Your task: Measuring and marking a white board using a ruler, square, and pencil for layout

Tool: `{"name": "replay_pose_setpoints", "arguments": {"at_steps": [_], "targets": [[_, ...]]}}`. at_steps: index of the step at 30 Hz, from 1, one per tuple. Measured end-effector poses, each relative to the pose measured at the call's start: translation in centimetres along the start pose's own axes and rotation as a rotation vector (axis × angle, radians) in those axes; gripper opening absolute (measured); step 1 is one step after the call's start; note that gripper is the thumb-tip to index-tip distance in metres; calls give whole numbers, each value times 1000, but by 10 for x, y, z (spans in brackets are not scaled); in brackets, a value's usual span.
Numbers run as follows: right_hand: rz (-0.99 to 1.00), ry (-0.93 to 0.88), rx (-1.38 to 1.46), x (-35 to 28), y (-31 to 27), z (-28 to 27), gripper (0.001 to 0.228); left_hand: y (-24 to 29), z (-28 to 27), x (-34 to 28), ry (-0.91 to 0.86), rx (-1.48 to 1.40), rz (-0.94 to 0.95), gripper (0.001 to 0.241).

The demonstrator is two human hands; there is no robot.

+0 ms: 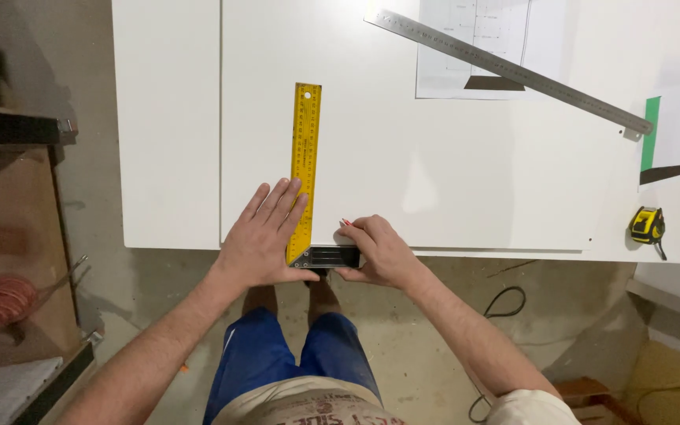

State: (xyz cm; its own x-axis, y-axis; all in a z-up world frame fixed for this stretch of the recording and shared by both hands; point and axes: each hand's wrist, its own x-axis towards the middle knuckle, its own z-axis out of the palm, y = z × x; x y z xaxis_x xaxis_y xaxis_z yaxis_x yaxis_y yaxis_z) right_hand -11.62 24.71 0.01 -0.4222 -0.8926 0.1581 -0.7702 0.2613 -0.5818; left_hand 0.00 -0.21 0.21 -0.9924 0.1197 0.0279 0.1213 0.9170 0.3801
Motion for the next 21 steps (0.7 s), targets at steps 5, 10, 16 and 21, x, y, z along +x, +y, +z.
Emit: {"name": "replay_pose_setpoints", "arguments": {"at_steps": [5, 10, 16, 21], "targets": [[17, -14, 13, -3, 0, 0, 66, -15, -33, 22, -232, -89, -21, 112], [31, -9, 7, -6, 4, 5, 69, -42, -70, 69, -432, 0, 42, 122], [18, -34, -7, -4, 1, -1, 69, -48, -72, 82, -427, -14, 43, 137], [13, -9, -4, -4, 1, -1, 66, -28, -81, 87, -459, 53, -20, 140]]}}
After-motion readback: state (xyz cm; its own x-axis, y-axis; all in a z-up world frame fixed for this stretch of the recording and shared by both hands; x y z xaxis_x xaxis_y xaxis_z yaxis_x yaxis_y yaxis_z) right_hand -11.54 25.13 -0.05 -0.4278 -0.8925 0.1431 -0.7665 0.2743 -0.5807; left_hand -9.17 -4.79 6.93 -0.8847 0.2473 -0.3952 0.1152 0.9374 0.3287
